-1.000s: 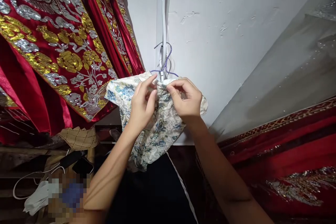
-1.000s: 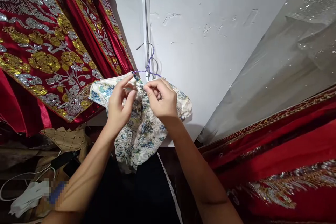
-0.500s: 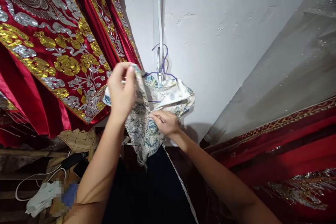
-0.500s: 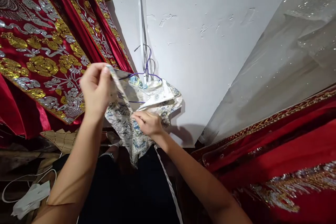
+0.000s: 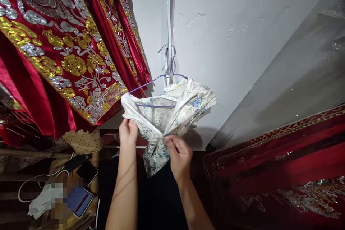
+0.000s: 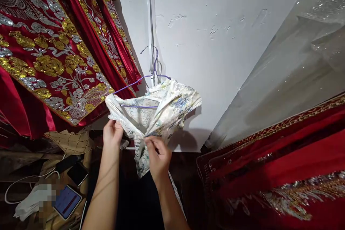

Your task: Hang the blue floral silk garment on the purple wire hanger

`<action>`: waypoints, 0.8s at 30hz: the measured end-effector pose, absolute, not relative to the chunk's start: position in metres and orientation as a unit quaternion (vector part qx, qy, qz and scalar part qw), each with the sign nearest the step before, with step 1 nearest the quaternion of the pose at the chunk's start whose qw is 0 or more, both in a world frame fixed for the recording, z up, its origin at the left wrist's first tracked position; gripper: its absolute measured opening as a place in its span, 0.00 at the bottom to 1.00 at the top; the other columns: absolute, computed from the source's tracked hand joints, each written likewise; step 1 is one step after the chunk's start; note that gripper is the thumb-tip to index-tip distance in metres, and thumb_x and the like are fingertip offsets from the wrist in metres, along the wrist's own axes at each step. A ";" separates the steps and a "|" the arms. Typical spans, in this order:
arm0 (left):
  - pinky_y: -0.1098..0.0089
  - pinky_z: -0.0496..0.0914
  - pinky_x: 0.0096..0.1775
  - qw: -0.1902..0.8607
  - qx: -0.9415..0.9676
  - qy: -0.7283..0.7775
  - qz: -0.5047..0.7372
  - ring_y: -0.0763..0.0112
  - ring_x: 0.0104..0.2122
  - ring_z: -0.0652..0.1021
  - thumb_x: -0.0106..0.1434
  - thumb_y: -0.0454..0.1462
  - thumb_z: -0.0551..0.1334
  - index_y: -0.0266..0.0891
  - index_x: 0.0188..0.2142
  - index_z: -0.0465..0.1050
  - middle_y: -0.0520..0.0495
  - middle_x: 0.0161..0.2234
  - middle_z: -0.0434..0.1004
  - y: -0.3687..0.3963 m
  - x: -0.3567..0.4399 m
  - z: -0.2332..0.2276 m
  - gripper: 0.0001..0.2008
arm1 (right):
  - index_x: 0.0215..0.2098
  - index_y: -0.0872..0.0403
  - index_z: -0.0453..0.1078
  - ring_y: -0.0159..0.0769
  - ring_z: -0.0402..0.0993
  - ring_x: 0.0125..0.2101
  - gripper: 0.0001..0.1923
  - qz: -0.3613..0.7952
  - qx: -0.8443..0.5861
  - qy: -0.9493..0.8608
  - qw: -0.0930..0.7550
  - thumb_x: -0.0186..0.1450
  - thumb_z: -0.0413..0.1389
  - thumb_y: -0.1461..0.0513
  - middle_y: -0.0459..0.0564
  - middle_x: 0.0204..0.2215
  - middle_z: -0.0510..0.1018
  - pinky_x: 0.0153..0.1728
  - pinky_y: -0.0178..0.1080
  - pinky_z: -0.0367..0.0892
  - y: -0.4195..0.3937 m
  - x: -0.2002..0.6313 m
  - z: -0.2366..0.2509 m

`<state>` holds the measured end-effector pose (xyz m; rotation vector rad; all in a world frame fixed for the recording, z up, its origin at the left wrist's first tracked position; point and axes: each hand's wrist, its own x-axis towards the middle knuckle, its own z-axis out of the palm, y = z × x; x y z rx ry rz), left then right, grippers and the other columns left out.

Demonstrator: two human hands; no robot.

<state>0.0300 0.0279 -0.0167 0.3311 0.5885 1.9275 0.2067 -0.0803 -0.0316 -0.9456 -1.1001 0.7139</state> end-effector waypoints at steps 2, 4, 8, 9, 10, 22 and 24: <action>0.75 0.75 0.44 0.512 0.147 0.267 0.803 0.71 0.41 0.82 0.67 0.31 0.58 0.34 0.48 0.76 0.43 0.38 0.83 0.019 0.045 -0.032 0.12 | 0.33 0.52 0.77 0.37 0.73 0.28 0.08 0.315 -0.453 -0.459 0.697 0.64 0.62 0.56 0.49 0.27 0.78 0.30 0.38 0.68 -0.082 0.217 -0.039; 0.74 0.74 0.45 0.483 0.168 0.294 0.808 0.70 0.42 0.81 0.65 0.33 0.61 0.35 0.45 0.76 0.43 0.38 0.82 0.008 0.055 -0.043 0.09 | 0.33 0.53 0.77 0.35 0.68 0.25 0.09 0.332 -0.458 -0.444 0.695 0.63 0.63 0.55 0.47 0.24 0.75 0.26 0.36 0.64 -0.081 0.228 -0.041; 0.71 0.74 0.44 0.435 0.252 0.371 0.781 0.69 0.39 0.80 0.62 0.41 0.66 0.36 0.43 0.76 0.46 0.38 0.81 -0.014 0.064 -0.061 0.12 | 0.34 0.53 0.76 0.30 0.60 0.20 0.13 0.352 -0.458 -0.423 0.698 0.61 0.64 0.52 0.44 0.21 0.68 0.21 0.34 0.56 -0.076 0.237 -0.041; 0.71 0.73 0.42 0.424 0.290 0.400 0.759 0.69 0.38 0.79 0.62 0.43 0.67 0.36 0.42 0.77 0.46 0.37 0.80 -0.020 0.064 -0.065 0.13 | 0.34 0.53 0.76 0.30 0.58 0.20 0.13 0.357 -0.458 -0.417 0.700 0.61 0.64 0.52 0.43 0.21 0.67 0.20 0.34 0.55 -0.076 0.237 -0.042; 0.72 0.72 0.41 0.414 0.330 0.428 0.732 0.69 0.36 0.79 0.61 0.44 0.67 0.36 0.41 0.77 0.46 0.36 0.80 -0.024 0.064 -0.068 0.14 | 0.35 0.53 0.75 0.29 0.57 0.19 0.14 0.366 -0.454 -0.409 0.701 0.61 0.65 0.52 0.43 0.20 0.66 0.20 0.34 0.54 -0.076 0.236 -0.043; 0.75 0.67 0.34 0.508 0.374 0.296 0.717 0.73 0.31 0.74 0.65 0.45 0.65 0.42 0.36 0.68 0.51 0.36 0.74 -0.071 0.080 -0.019 0.11 | 0.22 0.55 0.75 0.30 0.56 0.16 0.23 0.534 -0.481 -0.586 0.375 0.66 0.57 0.48 0.41 0.11 0.61 0.21 0.35 0.53 -0.070 0.268 -0.038; 0.72 0.69 0.40 0.499 0.432 0.296 0.691 0.66 0.40 0.77 0.66 0.45 0.64 0.41 0.35 0.70 0.47 0.43 0.75 -0.080 0.086 -0.007 0.11 | 0.31 0.56 0.79 0.33 0.63 0.17 0.25 0.536 -0.489 -0.567 0.389 0.68 0.53 0.44 0.45 0.15 0.69 0.21 0.36 0.57 -0.069 0.269 -0.040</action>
